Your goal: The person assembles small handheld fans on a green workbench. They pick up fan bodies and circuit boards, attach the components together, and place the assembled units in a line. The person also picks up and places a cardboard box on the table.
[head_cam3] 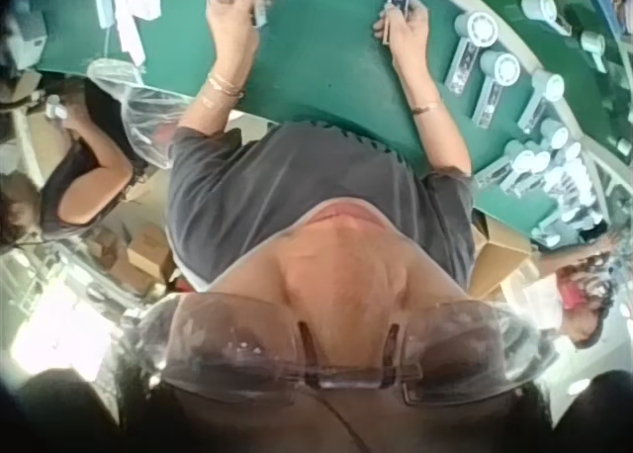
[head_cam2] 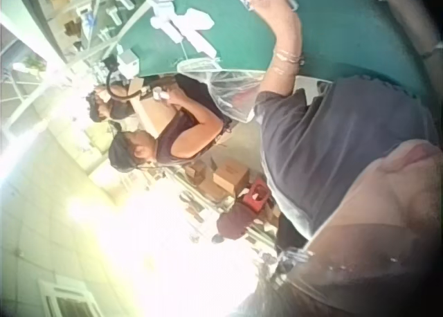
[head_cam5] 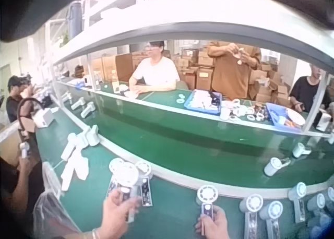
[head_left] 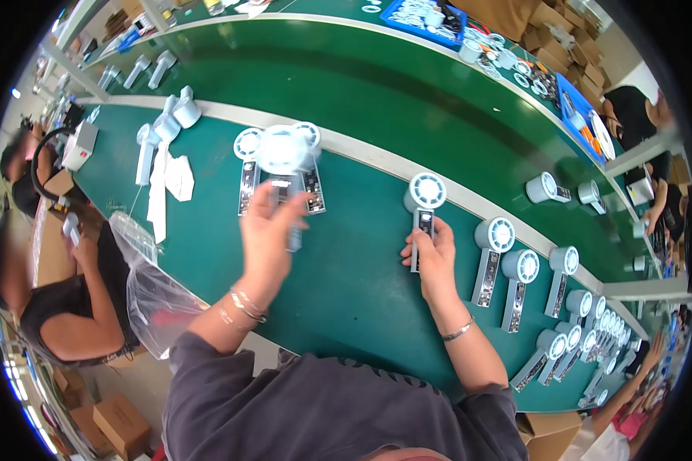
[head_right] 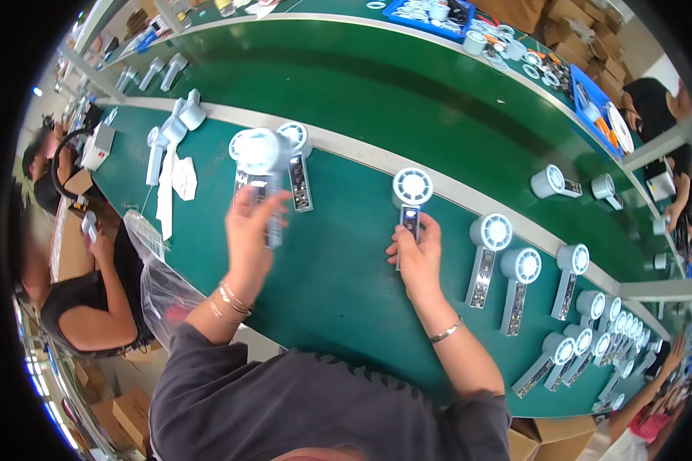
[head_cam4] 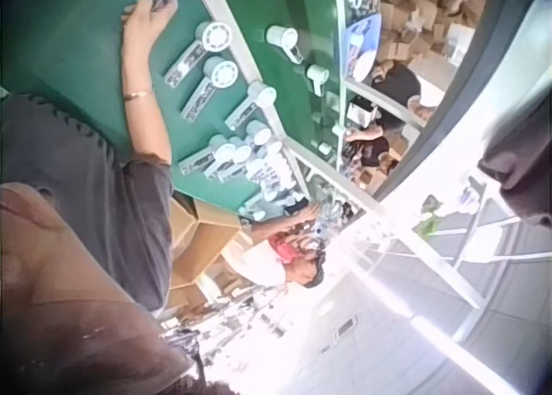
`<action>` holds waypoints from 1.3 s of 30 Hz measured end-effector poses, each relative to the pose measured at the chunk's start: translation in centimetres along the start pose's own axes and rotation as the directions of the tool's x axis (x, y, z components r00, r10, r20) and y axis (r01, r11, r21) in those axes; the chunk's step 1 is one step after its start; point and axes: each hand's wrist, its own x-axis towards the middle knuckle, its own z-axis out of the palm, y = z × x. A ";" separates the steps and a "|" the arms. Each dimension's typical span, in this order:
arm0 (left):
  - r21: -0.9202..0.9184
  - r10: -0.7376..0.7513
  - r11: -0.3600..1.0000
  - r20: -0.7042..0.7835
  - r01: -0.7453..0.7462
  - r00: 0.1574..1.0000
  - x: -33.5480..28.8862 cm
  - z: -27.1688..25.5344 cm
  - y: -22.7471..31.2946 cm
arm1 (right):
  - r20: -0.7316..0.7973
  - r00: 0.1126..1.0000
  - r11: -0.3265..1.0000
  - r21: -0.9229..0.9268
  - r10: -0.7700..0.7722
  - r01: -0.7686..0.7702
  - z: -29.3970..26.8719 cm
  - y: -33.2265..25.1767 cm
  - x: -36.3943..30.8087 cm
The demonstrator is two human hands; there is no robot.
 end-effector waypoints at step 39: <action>0.097 0.013 0.004 0.995 -0.995 0.097 1.9 8.0 -3.7 | -0.353 0.732 0.557 -0.830 -0.582 0.043 -17.4 -1.7 -7.9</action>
